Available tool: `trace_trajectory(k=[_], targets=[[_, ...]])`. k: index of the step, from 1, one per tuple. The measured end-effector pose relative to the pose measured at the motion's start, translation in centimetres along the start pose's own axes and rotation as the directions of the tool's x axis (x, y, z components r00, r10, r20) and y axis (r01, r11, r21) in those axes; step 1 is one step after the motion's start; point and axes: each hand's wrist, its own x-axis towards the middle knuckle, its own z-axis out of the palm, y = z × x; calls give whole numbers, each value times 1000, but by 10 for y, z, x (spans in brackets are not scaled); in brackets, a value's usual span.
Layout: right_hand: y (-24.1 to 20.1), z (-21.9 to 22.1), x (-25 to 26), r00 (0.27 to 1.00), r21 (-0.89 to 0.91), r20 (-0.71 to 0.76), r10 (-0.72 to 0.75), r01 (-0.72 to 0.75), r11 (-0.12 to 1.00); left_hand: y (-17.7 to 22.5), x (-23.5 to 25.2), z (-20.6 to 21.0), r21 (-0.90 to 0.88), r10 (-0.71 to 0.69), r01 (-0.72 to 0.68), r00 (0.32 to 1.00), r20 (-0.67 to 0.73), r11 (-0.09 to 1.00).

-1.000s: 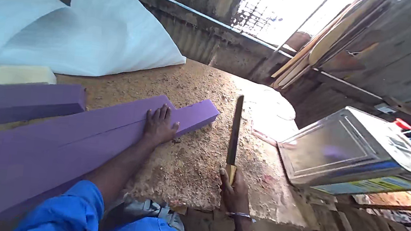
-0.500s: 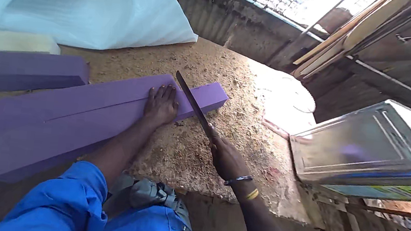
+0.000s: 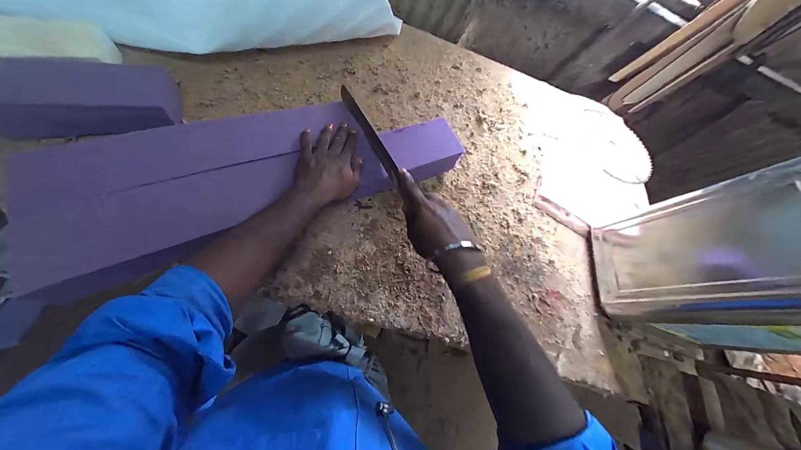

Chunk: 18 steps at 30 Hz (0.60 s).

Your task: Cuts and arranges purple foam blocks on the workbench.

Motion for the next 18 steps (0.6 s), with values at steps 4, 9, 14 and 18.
trace_trajectory(k=[4,9,14,18], targets=[[22,10,-45,999,-41,-27,-43,41,998,3,-1,-1,2,-25,25,1000,5,1000],[34,15,-69,999,-78,40,35,-31,996,2,1,4,9,4,-3,999,-52,1000],[7,20,-10,1000,18,-14,7,-7,1000,1,-1,-1,36,42,-42,999,12,998],[47,42,-98,1000,-30,-10,17,-18,999,5,-1,0,42,18,-19,999,31,999]])
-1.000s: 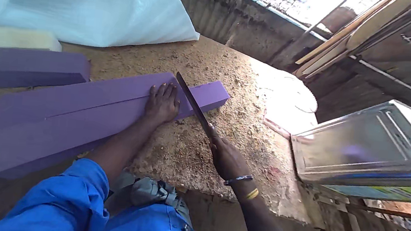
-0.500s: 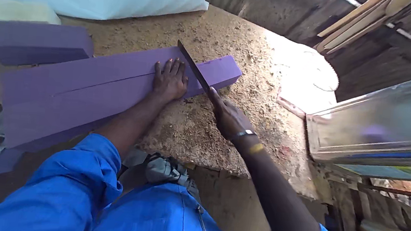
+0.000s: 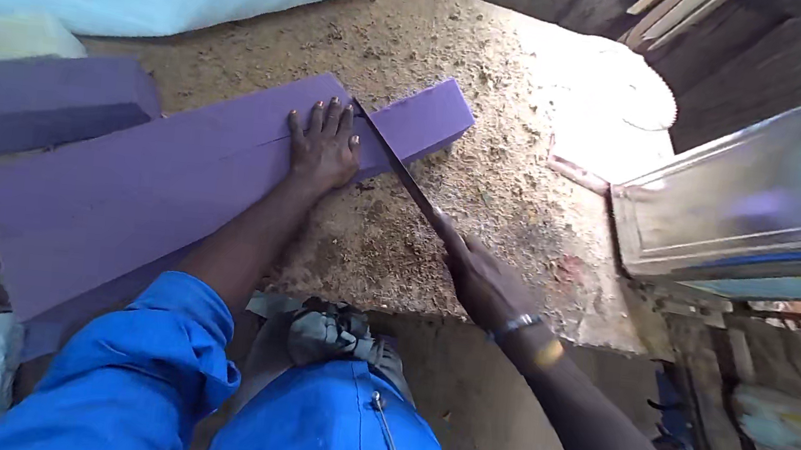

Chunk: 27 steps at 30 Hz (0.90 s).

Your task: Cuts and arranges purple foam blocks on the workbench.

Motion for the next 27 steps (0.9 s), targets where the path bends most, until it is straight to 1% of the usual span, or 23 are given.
trace_trajectory(k=[1,2,4,6,7,8,10,12,13,14,16,18,19,22,27], targets=[[5,2,-7,999,-22,23,26,-26,999,1,1,-1,4,-4,4,1000,-4,1000],[3,2,-1,998,-13,40,48,-47,999,0,2,-1,5,-6,6,1000,-11,1000],[-14,2,34,996,67,50,67,-70,995,0,-2,0,23,8,-7,1000,-14,1000],[-36,-4,78,998,137,5,68,-68,988,0,1,-4,39,10,-9,1000,-24,999],[-43,-1,85,998,151,-19,61,-57,987,0,1,-5,43,6,-5,1000,-21,999],[-42,5,81,998,158,-39,52,-45,986,-1,2,-6,53,1,-1,1000,-11,999],[-21,23,40,996,160,-79,31,-18,987,2,5,-7,73,-6,5,1000,20,997],[-2,38,5,997,96,-57,54,-49,994,6,4,-6,92,-20,18,999,28,996],[0,39,0,997,77,-32,66,-64,995,8,4,-5,100,-21,20,1000,16,995],[-3,36,5,997,81,-7,71,-71,994,8,2,-4,106,-17,17,1000,-3,994],[-18,21,36,997,116,21,77,-79,990,9,-1,-6,126,10,-8,1000,-16,992],[-30,12,66,997,148,-22,76,-71,986,15,3,-16,147,24,-29,999,36,989],[-34,12,70,997,153,-37,75,-68,986,18,4,-20,169,26,-38,997,73,985],[-31,20,61,995,156,-51,81,-72,985,31,13,-39,236,34,-81,980,197,968],[-24,24,43,995,185,-45,85,-76,980,40,21,-61,294,100,-177,961,259,939]])
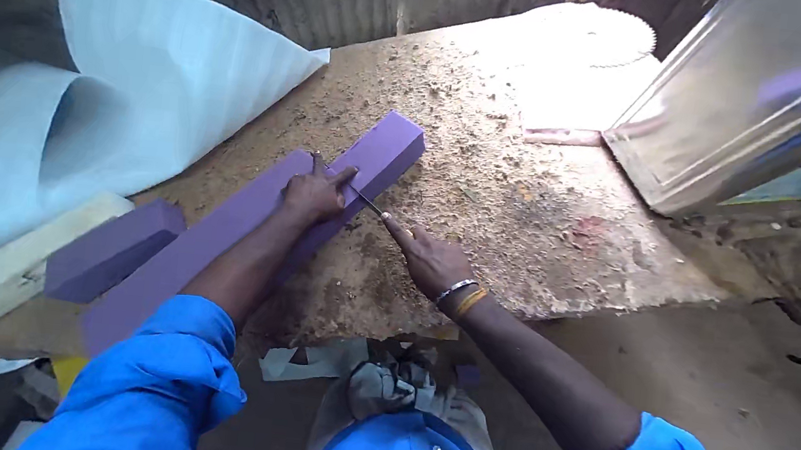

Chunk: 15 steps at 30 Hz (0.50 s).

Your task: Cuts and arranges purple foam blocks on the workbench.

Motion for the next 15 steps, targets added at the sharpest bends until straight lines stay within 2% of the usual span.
trace_trajectory(k=[5,9,11,13,15], targets=[[28,8,-38,1000,-7,10,11,-11,1000,3,10,-2,16,-10,10,999,36,1000],[-6,-2,17,999,105,30,12,-15,994,5,14,-6,52,13,-18,996,86,998],[-15,0,32,1000,95,30,8,-11,995,4,16,-8,61,23,-29,996,86,998],[4,7,8,999,70,34,0,-2,998,2,18,-8,65,23,-30,995,96,997],[32,18,-37,1000,20,26,12,-12,1000,1,19,-4,67,23,-28,996,86,997]])
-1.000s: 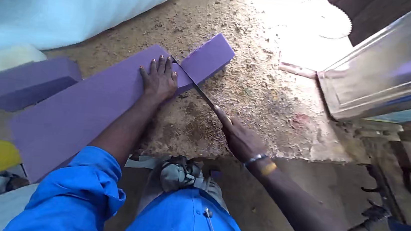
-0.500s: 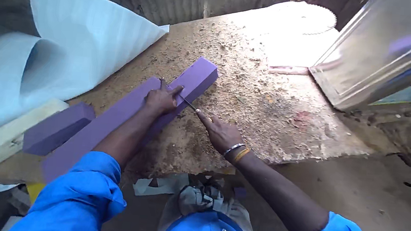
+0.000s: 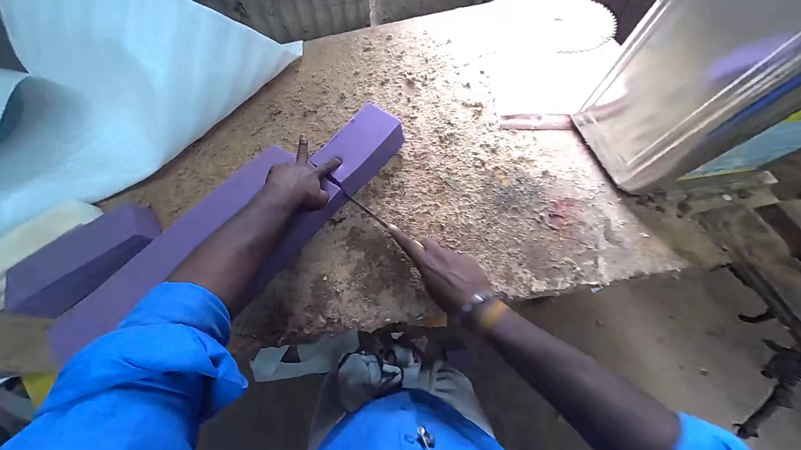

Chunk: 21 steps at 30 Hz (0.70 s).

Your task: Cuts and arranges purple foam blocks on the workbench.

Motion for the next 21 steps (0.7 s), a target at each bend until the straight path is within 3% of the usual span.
trace_trajectory(k=[2,7,9,12,15,18,21], targets=[[13,5,-20,999,-44,20,38,-37,998,3,2,0,-7,-8,8,1000,-10,1000],[5,5,-3,999,-20,-8,31,-32,999,4,-1,-4,-14,-8,9,999,33,1000],[24,4,-37,999,-21,-31,35,-36,999,-1,-3,0,-44,3,-2,1000,19,999],[79,21,-103,982,-52,-180,64,-75,996,0,-6,6,-165,-33,27,999,-32,986],[123,30,-137,941,-44,-289,178,-198,979,14,5,14,-249,-66,13,976,-207,968],[147,27,-124,885,-43,-414,212,-251,967,30,24,18,-295,-109,10,940,-322,955],[142,16,-97,796,46,-563,222,-238,970,39,23,4,-565,-195,-149,842,-503,811]])
